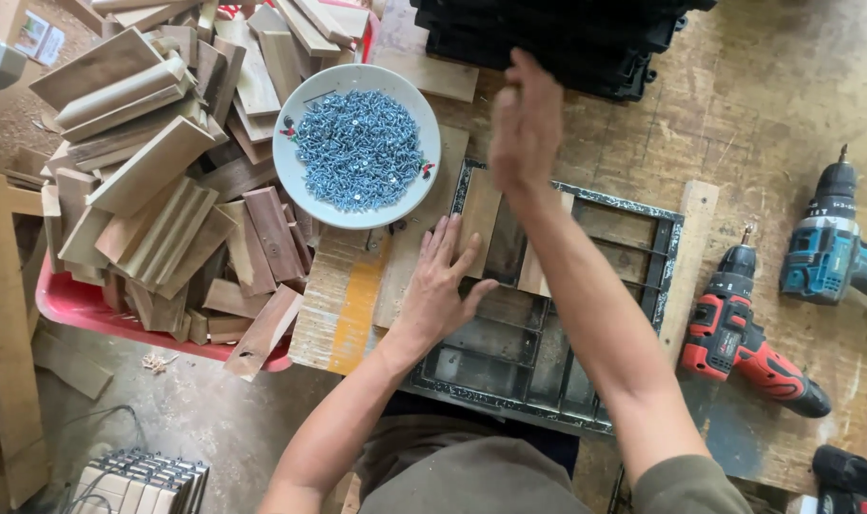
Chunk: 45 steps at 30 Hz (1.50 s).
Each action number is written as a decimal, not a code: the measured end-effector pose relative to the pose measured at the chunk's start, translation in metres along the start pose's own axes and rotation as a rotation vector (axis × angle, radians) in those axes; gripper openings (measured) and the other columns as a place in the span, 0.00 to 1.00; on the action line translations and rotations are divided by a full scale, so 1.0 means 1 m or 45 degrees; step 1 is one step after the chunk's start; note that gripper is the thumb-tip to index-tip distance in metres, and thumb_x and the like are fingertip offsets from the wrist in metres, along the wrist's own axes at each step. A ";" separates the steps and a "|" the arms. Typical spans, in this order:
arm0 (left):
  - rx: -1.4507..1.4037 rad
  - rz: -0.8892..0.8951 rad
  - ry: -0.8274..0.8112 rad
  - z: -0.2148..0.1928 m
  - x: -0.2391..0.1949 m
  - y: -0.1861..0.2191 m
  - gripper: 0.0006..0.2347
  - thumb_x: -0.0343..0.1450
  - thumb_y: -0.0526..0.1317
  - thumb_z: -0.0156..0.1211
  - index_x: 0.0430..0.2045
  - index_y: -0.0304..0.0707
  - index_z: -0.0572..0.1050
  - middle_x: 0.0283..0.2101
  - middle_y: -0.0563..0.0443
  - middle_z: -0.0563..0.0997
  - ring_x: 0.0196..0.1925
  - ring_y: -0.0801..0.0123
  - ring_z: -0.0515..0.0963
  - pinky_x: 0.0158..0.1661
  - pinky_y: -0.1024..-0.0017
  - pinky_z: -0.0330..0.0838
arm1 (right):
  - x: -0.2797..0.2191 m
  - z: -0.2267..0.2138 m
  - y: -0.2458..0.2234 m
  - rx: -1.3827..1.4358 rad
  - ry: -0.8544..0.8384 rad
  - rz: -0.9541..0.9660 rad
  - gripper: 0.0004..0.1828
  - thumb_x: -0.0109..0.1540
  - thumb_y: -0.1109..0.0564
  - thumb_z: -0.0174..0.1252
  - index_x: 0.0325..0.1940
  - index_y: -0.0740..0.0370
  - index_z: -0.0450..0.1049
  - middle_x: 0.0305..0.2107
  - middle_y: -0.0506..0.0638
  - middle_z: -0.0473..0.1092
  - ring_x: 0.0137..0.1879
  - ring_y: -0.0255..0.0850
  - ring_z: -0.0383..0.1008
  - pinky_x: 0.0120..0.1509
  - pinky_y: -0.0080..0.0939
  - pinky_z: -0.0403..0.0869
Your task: Assembling modular wooden tiles by first screwing a plastic grid onto a wooden base and then inserting wooden slats into the grid.
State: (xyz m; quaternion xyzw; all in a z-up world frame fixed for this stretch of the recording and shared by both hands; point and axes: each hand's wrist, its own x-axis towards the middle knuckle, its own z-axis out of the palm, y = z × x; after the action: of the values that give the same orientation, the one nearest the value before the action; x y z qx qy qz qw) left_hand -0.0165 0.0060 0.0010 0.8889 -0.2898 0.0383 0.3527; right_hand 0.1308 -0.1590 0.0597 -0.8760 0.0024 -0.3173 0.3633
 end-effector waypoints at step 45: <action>0.678 -0.885 0.513 -0.239 -0.096 -0.272 0.23 0.58 0.45 0.78 0.42 0.36 0.76 0.45 0.44 0.72 0.51 0.47 0.72 0.51 0.52 0.69 | -0.062 0.047 -0.169 0.922 -0.237 -0.393 0.10 0.62 0.70 0.66 0.42 0.66 0.71 0.39 0.57 0.77 0.50 0.51 0.81 0.57 0.51 0.78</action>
State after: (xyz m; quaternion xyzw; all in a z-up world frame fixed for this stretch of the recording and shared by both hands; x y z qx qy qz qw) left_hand 0.0837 0.3666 -0.0108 0.9674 0.1184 0.1625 0.1538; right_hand 0.0695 0.0100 0.1085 -0.7064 -0.2740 -0.2676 0.5952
